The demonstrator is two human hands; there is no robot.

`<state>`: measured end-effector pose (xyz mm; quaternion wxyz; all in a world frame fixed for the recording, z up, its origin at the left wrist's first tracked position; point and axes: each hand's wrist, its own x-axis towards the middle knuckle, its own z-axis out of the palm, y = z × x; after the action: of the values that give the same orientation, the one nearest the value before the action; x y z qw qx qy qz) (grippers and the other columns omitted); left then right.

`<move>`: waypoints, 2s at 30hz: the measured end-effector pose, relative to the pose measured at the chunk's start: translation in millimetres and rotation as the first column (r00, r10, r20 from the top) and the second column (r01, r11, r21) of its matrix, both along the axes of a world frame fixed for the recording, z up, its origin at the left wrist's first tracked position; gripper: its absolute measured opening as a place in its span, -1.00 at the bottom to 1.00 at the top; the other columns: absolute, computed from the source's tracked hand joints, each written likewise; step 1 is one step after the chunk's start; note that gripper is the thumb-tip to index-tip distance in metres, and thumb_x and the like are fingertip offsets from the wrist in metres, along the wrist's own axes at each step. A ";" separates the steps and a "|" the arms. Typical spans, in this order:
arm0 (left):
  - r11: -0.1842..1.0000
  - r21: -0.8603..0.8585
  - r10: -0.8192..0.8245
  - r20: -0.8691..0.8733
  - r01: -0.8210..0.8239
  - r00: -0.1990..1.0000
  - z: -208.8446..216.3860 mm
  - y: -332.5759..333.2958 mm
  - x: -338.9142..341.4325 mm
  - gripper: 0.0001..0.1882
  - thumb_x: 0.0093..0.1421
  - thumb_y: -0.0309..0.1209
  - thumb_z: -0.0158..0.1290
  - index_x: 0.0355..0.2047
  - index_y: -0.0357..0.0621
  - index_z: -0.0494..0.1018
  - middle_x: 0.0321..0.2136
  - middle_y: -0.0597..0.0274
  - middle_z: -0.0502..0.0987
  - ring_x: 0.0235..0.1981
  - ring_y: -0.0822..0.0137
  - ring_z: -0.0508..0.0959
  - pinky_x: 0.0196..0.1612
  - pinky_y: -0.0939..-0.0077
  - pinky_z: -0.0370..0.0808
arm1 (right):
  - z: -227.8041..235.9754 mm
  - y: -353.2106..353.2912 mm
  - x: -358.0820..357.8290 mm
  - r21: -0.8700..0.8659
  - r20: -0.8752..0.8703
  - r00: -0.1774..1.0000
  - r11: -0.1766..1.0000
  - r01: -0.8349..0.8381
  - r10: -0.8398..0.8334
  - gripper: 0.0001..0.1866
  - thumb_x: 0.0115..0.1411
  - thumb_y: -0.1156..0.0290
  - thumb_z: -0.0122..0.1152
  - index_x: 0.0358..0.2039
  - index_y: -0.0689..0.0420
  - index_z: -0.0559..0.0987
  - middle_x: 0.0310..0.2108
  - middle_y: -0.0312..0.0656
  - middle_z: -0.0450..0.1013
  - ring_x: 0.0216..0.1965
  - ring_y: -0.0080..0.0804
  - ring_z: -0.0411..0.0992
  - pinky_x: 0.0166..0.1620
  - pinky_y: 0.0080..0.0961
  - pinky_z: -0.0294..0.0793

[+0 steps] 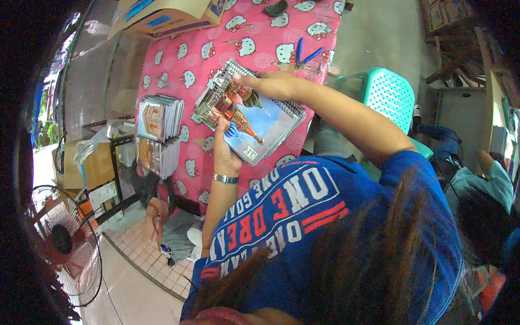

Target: The person unpacks spiral-bound notebooks from a cardboard box and stacks them on a table. They handle the notebooks one by one, flipping them over to inspect the covers and pages before placing them into neat piles.

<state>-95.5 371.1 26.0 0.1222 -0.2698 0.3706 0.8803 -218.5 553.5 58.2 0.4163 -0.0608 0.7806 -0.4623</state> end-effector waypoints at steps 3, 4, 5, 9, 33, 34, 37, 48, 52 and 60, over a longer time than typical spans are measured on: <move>0.999 -0.014 0.041 -0.013 -0.041 0.999 -10.3 -6.9 3.5 -0.47 0.20 -0.06 0.00 0.09 -0.08 0.28 -0.02 0.18 0.43 -0.02 0.21 0.47 0.06 0.18 0.41 | 0.7 7.6 4.1 -0.070 -0.082 0.997 0.997 -0.011 0.005 0.01 0.05 -0.50 -0.32 0.13 0.18 0.38 0.05 0.17 0.35 0.12 -0.06 0.32 0.12 -0.30 0.28; 0.998 -0.025 0.054 -0.035 -0.055 0.998 -8.2 -8.7 6.5 -0.46 0.20 -0.06 0.00 0.09 -0.08 0.27 -0.02 0.19 0.43 -0.01 0.21 0.46 0.06 0.18 0.41 | 18.6 13.7 3.4 -0.168 0.046 0.999 0.986 -0.016 0.024 0.03 0.04 -0.51 -0.30 0.17 0.20 0.33 0.07 0.21 0.32 0.11 -0.04 0.32 0.11 -0.26 0.29; 0.997 -0.037 0.066 -0.056 -0.068 0.996 -6.2 -12.3 10.2 -0.46 0.20 -0.06 -0.01 0.10 -0.08 0.27 -0.01 0.19 0.43 -0.01 0.20 0.46 0.07 0.18 0.41 | 16.3 14.5 1.4 -0.218 0.100 0.995 0.975 0.050 -0.028 0.01 0.07 -0.48 -0.28 0.18 0.22 0.30 0.06 0.18 0.32 0.08 -0.11 0.33 0.07 -0.29 0.31; 0.993 -0.035 0.109 -0.137 -0.115 0.984 -1.2 -15.9 22.1 -0.39 0.21 -0.03 -0.05 0.19 -0.02 0.19 0.14 0.23 0.30 0.13 0.17 0.34 0.20 0.12 0.25 | -5.6 19.5 -11.0 -0.354 0.393 0.900 0.872 0.339 -0.191 -0.07 0.14 -0.32 -0.12 0.18 0.33 0.23 -0.04 0.07 0.34 -0.08 -0.27 0.37 -0.11 -0.31 0.42; 0.992 -0.046 0.114 -0.064 -0.117 0.991 -26.3 -32.7 34.7 -0.23 0.06 0.00 0.13 0.21 -0.03 0.16 0.11 0.22 0.32 0.12 0.17 0.33 0.18 0.21 0.27 | -52.7 21.1 -12.5 -0.338 0.569 0.786 0.802 0.492 -0.242 -0.76 0.14 0.44 0.06 -0.22 0.30 0.52 -0.36 -0.24 0.41 -0.47 -0.52 0.37 -0.37 -0.49 0.53; 0.992 -0.046 0.117 -0.064 -0.121 0.991 -25.4 -32.5 34.6 -0.23 0.06 0.00 0.13 0.21 -0.03 0.16 0.11 0.22 0.32 0.12 0.17 0.33 0.18 0.21 0.27 | -50.7 20.4 -12.8 -0.337 0.569 0.793 0.818 0.466 -0.217 -0.71 0.16 0.43 0.04 -0.14 0.31 0.52 -0.28 -0.23 0.43 -0.45 -0.54 0.36 -0.36 -0.53 0.52; 0.991 -0.050 0.120 -0.061 -0.123 0.991 -23.8 -31.7 33.9 -0.22 0.05 -0.01 0.14 0.21 -0.02 0.15 0.12 0.22 0.31 0.13 0.17 0.32 0.19 0.21 0.26 | -48.9 19.0 -12.5 -0.358 0.464 0.870 0.863 0.358 -0.168 -0.65 0.08 0.52 0.05 -0.10 0.30 0.54 -0.26 -0.23 0.47 -0.42 -0.56 0.37 -0.28 -0.54 0.48; 0.990 -0.022 0.135 -0.053 -0.136 0.989 -47.2 -46.9 48.5 -0.15 -0.01 0.08 0.15 0.25 0.12 0.12 0.21 0.27 0.21 0.21 0.15 0.20 0.25 0.10 0.16 | -55.0 29.2 -2.0 -0.601 0.541 0.837 0.735 0.314 0.085 -0.59 0.22 0.42 0.02 0.10 0.14 0.42 -0.10 -0.24 0.47 -0.14 -0.52 0.43 -0.09 -0.43 0.46; 0.990 -0.029 0.134 -0.083 -0.137 0.987 -58.2 -52.4 55.3 -0.12 -0.03 0.11 0.15 0.25 0.09 0.12 0.22 0.26 0.20 0.19 0.11 0.24 0.20 0.08 0.24 | -45.2 27.7 -1.6 -0.672 0.525 0.833 0.686 0.279 0.176 -0.56 0.27 0.31 -0.02 0.14 0.13 0.35 -0.17 -0.30 0.45 -0.15 -0.56 0.41 -0.13 -0.47 0.45; 0.975 -0.025 0.216 -0.159 -0.223 0.963 -74.7 -76.7 72.5 -0.10 -0.02 0.15 0.07 0.24 -0.04 0.10 0.17 0.16 0.26 0.11 0.09 0.34 0.14 0.11 0.33 | -9.3 -9.1 13.6 -0.585 0.421 0.888 0.804 0.109 0.186 -0.26 0.13 -0.15 0.08 0.12 0.20 0.35 -0.08 -0.18 0.40 -0.05 -0.40 0.34 -0.04 -0.38 0.36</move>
<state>-23.0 294.4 -48.7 -0.0112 -0.2423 0.3655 0.8987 -204.9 544.4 48.9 0.5575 -0.0933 0.4743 -0.6749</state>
